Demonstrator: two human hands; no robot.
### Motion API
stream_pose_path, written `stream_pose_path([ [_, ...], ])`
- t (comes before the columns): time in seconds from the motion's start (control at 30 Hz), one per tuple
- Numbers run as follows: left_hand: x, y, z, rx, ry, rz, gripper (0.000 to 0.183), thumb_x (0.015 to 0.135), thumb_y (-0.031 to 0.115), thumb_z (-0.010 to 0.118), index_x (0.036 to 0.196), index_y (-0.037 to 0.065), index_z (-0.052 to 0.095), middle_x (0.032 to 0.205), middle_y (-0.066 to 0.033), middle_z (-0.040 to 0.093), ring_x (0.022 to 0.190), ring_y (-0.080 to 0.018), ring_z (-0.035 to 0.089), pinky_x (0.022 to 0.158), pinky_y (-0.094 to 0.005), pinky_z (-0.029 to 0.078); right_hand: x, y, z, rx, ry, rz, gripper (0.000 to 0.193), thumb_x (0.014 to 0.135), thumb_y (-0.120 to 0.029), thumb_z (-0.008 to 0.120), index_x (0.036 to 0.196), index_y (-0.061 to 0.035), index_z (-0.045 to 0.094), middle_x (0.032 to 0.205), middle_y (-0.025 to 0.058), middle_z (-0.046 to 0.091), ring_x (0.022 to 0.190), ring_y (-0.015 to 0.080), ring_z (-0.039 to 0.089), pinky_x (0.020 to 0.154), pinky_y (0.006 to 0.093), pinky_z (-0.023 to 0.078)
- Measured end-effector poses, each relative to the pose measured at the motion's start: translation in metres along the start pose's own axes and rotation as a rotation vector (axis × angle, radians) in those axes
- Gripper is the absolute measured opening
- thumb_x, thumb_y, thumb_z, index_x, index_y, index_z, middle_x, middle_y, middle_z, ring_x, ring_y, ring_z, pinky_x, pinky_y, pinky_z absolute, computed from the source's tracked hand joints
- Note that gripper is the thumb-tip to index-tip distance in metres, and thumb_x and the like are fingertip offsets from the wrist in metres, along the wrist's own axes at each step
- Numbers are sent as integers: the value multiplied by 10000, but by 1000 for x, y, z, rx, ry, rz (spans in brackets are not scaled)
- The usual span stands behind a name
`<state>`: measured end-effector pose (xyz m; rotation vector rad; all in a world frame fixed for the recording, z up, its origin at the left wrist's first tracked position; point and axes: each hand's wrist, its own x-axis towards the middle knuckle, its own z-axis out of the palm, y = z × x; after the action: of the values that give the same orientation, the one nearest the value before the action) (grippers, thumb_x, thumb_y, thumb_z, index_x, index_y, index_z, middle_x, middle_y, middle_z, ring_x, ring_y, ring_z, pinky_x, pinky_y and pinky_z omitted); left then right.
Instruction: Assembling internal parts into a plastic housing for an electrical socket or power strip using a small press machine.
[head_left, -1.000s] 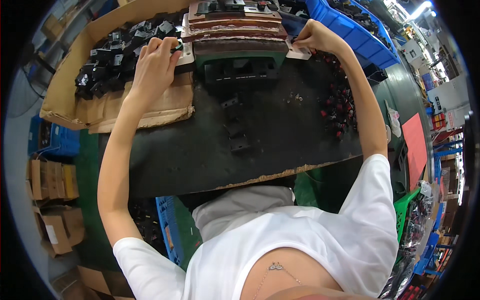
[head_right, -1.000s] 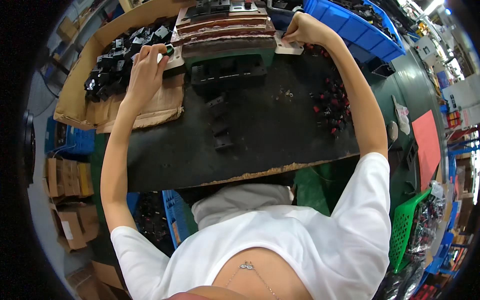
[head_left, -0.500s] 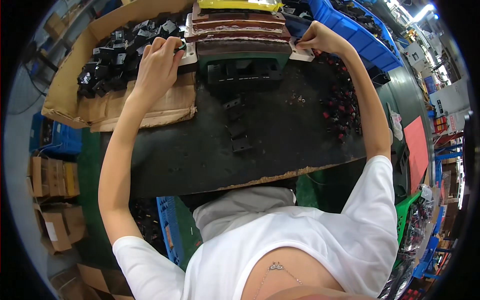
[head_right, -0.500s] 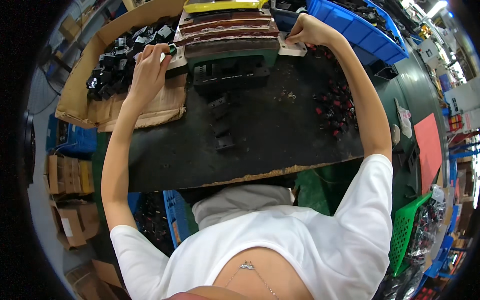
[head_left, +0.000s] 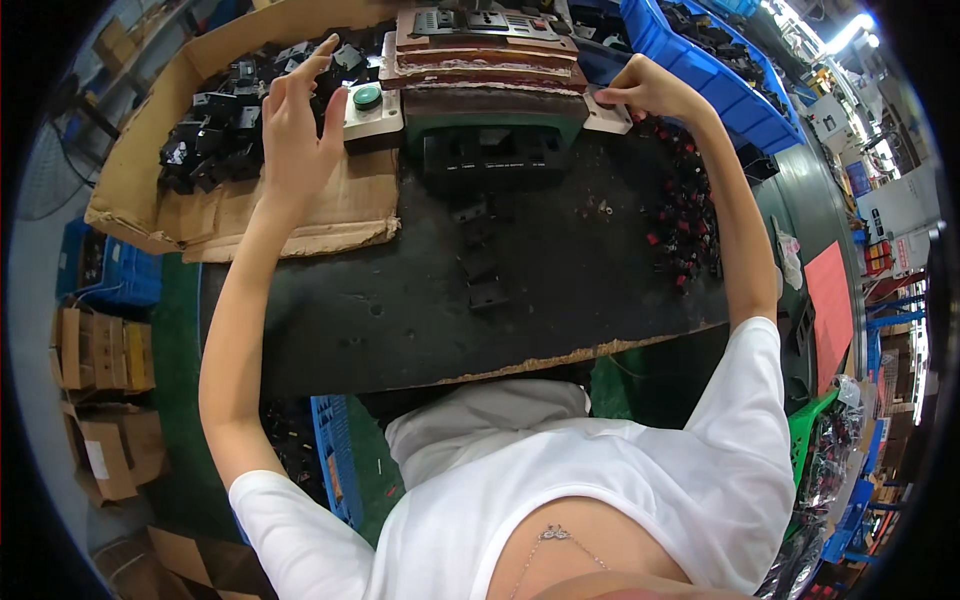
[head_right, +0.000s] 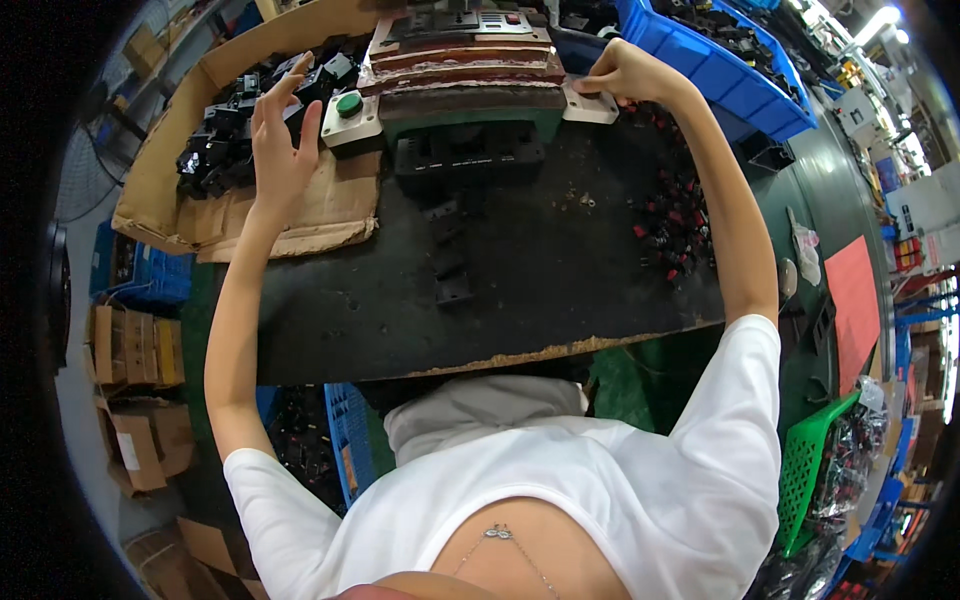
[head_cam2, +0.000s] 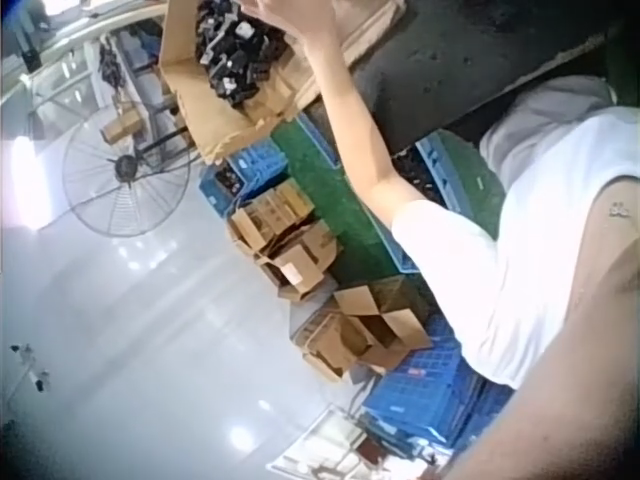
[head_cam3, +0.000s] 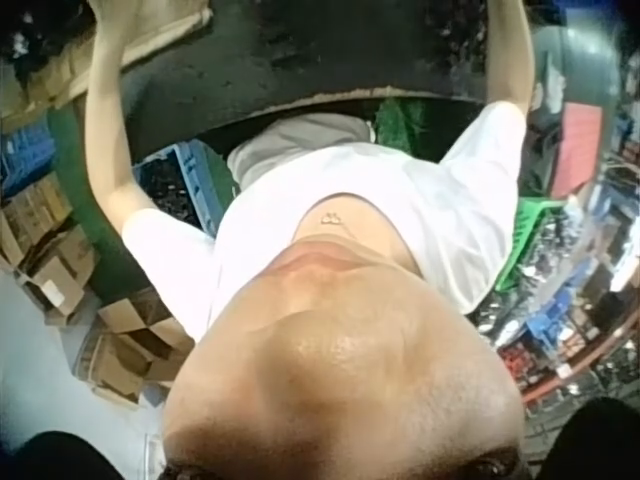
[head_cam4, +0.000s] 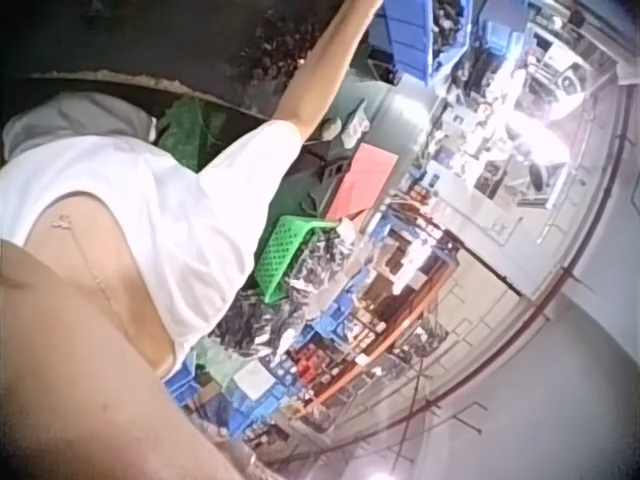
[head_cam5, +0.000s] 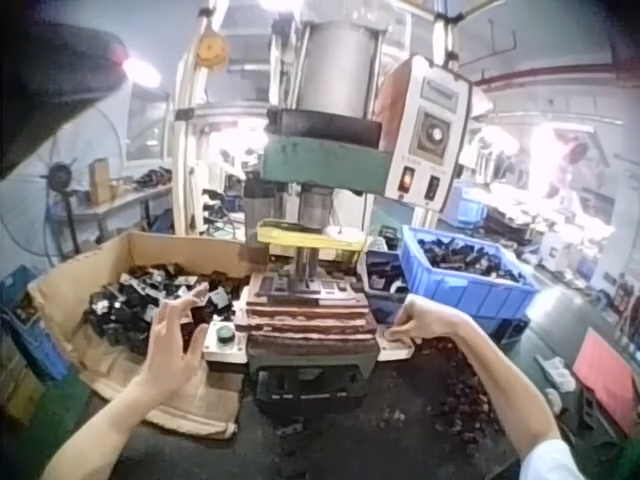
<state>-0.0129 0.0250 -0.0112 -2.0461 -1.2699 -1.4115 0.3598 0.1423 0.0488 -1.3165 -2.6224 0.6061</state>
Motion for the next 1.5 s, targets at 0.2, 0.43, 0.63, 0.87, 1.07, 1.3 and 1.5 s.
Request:
stream_pose_path([
  [0.2, -6, -2, 0, 86, -27, 45, 379, 840, 149, 577, 1187, 72, 446, 1210, -27, 542, 847, -219, 510, 827, -348, 386, 16, -39, 9, 274, 241, -221, 306, 841, -327, 617, 975, -55, 658, 750, 15, 603, 688, 77, 577, 645, 243, 469],
  [0.43, -5, -1, 4, 98, -10, 43, 396, 831, 148, 587, 1189, 55, 445, 1202, -51, 539, 845, -226, 510, 813, -344, 390, 91, -69, 20, -84, 334, -624, 390, 821, -276, 629, 1108, -16, 591, 1012, 207, 607, 949, 326, 579, 832, 364, 453],
  [0.63, -6, -3, -3, 89, -15, 37, 380, 831, 139, 592, 1167, 43, 443, 1163, -69, 548, 859, -214, 514, 789, -330, 401, 91, -90, 20, -137, 288, -632, 398, 847, -274, 587, 1135, -1, 568, 1003, 224, 597, 941, 345, 568, 850, 379, 433],
  [0.87, -8, 8, 12, -1003, -48, -507, 414, 897, 139, 542, 1252, 38, 353, 1143, -134, 542, 936, -165, 554, 779, -300, 456, 47, -134, 35, -370, 623, -586, 537, 835, -260, 583, 1301, -60, 402, 1196, 204, 483, 1086, 359, 469, 938, 408, 360],
  [1.07, 2, 49, -4, -1215, -463, -674, 358, 871, 92, 587, 1192, 18, 447, 928, -42, 595, 775, -97, 586, 673, -224, 480, -18, -151, 79, -588, 749, -715, 621, 704, -268, 688, 1266, -116, 470, 1215, 38, 518, 1146, 220, 468, 1026, 395, 275],
  [1.3, -10, 44, 5, -828, -317, -270, 363, 834, -31, 574, 1173, 34, 464, 976, -31, 602, 768, -63, 507, 691, -187, 441, -41, -113, 92, 108, 871, -409, 541, 671, -95, 778, 1144, -14, 529, 1085, 116, 589, 963, 189, 596, 803, 282, 465],
  [1.5, -11, 55, 8, -724, -265, -116, 392, 810, -96, 545, 1167, 46, 467, 1031, -31, 602, 772, -82, 513, 716, -182, 437, -51, -97, 101, 133, 879, -420, 233, 691, -29, 748, 885, 31, 634, 739, 77, 660, 657, 112, 639, 626, 219, 495],
])
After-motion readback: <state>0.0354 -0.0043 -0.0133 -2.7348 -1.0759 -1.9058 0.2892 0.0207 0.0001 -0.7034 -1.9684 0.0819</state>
